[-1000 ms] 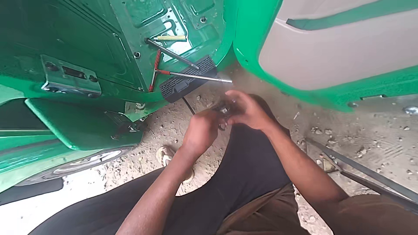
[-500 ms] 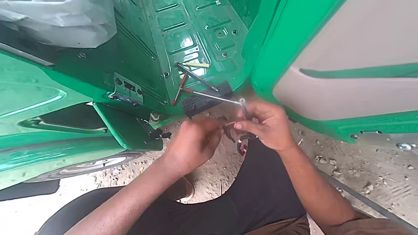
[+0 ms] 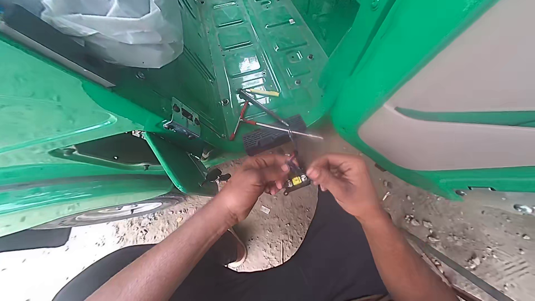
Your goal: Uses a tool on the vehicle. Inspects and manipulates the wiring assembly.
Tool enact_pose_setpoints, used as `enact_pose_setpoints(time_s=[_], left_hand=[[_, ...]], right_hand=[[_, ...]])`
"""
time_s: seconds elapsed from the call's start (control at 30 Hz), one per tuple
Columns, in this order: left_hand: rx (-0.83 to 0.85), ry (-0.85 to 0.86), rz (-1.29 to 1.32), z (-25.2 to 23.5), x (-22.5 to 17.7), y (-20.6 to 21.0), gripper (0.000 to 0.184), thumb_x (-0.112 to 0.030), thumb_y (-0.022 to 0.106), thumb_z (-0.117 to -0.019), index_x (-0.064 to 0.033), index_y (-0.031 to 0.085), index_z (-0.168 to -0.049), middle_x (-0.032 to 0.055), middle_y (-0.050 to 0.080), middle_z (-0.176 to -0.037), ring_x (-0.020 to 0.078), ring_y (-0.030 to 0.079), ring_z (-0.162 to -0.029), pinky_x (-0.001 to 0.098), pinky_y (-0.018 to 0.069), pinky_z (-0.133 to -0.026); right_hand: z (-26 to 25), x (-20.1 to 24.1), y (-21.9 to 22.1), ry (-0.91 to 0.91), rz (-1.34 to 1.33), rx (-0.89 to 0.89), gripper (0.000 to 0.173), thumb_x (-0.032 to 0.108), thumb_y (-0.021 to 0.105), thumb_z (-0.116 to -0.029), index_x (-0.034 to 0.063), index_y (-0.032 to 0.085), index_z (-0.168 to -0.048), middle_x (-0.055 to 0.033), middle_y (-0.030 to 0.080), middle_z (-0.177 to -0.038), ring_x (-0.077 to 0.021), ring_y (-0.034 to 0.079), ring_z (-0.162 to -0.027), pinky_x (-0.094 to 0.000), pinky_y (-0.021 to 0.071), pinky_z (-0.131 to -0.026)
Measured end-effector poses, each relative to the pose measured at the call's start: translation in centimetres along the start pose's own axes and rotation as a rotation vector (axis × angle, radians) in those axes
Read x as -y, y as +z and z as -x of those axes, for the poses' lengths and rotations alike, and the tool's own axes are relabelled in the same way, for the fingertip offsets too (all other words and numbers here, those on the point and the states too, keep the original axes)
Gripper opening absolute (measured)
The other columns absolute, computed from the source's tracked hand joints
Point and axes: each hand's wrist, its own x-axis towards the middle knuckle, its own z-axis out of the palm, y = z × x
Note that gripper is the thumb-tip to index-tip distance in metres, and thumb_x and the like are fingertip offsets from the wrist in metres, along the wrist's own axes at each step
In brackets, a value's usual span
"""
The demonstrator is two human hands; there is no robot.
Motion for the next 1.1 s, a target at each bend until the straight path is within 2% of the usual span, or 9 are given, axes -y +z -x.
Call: enact_pose_setpoints(time_s=[0.17,0.27,0.37,0.57,0.73,0.83,0.97,1.03,1.1], left_hand=[[0.008,-0.032,-0.032,-0.1,0.5,0.4,0.032,-0.021,0.044,-0.1081,-0.0049,0.072,-0.112,0.0045,0.062,-0.075,0.0091,0.056,-0.065,0.0234,0.0486,-0.063],[0.032,-0.044,0.022,-0.2,0.7,0.5,0.032,-0.027,0.048,-0.1082,-0.0052,0.071,-0.106,0.0029,0.059,-0.073,0.0076,0.054,-0.063,0.0215,0.0475,-0.062],[-0.023,-0.026,0.103,-0.4,0.8,1.4,0.017,-0.017,0.06,-0.102,-0.0062,0.072,-0.096,-0.0013,0.054,-0.067,0.0023,0.045,-0.055,0.0169,0.0386,-0.052],[-0.173,0.059,0.017,-0.7,0.4,3.1,0.018,-0.011,0.059,-0.0988,-0.007,0.075,-0.09,-0.0005,0.058,-0.068,0.0006,0.036,-0.05,0.0164,0.0286,-0.046],[-0.18,0.117,-0.034,-1.4,1.5,4.5,0.014,-0.007,0.064,-0.0942,-0.0048,0.074,-0.085,0.0027,0.065,-0.072,0.0032,0.046,-0.055,0.0183,0.0385,-0.051],[-0.12,0.096,-0.026,-1.7,2.9,4.3,0.017,-0.01,0.062,-0.0985,-0.0043,0.075,-0.089,0.0022,0.066,-0.072,0.0034,0.053,-0.06,0.0186,0.0452,-0.057],[0.021,0.122,-0.034,-2.4,4.5,2.6,0.043,-0.028,0.035,-0.1117,-0.0069,0.072,-0.107,0.0024,0.062,-0.078,0.0088,0.054,-0.068,0.0247,0.0471,-0.065],[0.123,0.189,-0.021,-2.3,5.0,2.0,0.052,-0.032,0.026,-0.1098,-0.0054,0.07,-0.116,0.0035,0.064,-0.086,0.0104,0.056,-0.074,0.027,0.0481,-0.07],[0.119,0.236,-0.058,-2.2,5.2,2.0,0.034,-0.028,0.045,-0.1043,-0.0061,0.071,-0.101,0.0029,0.065,-0.085,0.0087,0.055,-0.073,0.0253,0.0457,-0.068]], right_hand=[[-0.5,1.1,1.1,0.158,0.245,0.112,0.024,0.035,0.073,-0.0957,0.0145,0.073,-0.083,0.0066,0.063,-0.063,-0.0024,0.056,-0.053,-0.0202,0.0476,-0.049],[-0.7,1.0,0.8,0.174,0.299,0.189,0.022,0.03,0.067,-0.0992,0.0156,0.068,-0.082,0.0068,0.06,-0.064,-0.003,0.056,-0.055,-0.0212,0.0467,-0.05],[-0.4,0.8,0.5,0.126,0.162,0.22,0.021,0.023,0.064,-0.1004,0.0118,0.069,-0.083,0.0053,0.059,-0.064,-0.0033,0.053,-0.055,-0.02,0.0429,-0.049],[2.1,1.4,0.4,0.009,0.101,0.184,0.021,0.017,0.06,-0.1012,0.0076,0.07,-0.085,0.0058,0.057,-0.065,0.0002,0.049,-0.055,-0.0166,0.0391,-0.048],[4.3,3.5,0.2,0.014,0.081,0.152,0.021,0.017,0.06,-0.1021,0.0054,0.07,-0.087,0.0047,0.058,-0.067,0.0009,0.049,-0.056,-0.0159,0.0386,-0.048],[2.7,3.9,0.0,0.061,-0.002,0.084,0.019,0.015,0.063,-0.1008,0.0063,0.07,-0.086,0.0041,0.058,-0.064,-0.0025,0.048,-0.053,-0.0185,0.0388,-0.046],[-2.7,2.7,-1.1,0.077,0.059,0.082,0.018,0.017,0.065,-0.1015,0.0039,0.07,-0.089,-0.0036,0.064,-0.068,-0.0123,0.061,-0.054,-0.0266,0.0551,-0.047],[-4.3,2.2,-1.0,0.111,0.117,0.097,0.02,0.02,0.066,-0.1018,0.0056,0.069,-0.087,-0.0038,0.062,-0.066,-0.013,0.06,-0.052,-0.0276,0.0533,-0.044],[-5.0,1.4,-0.4,0.124,0.142,0.119,0.023,0.024,0.066,-0.1021,0.0074,0.069,-0.086,-0.0028,0.058,-0.063,-0.0131,0.053,-0.048,-0.0276,0.0446,-0.041]])
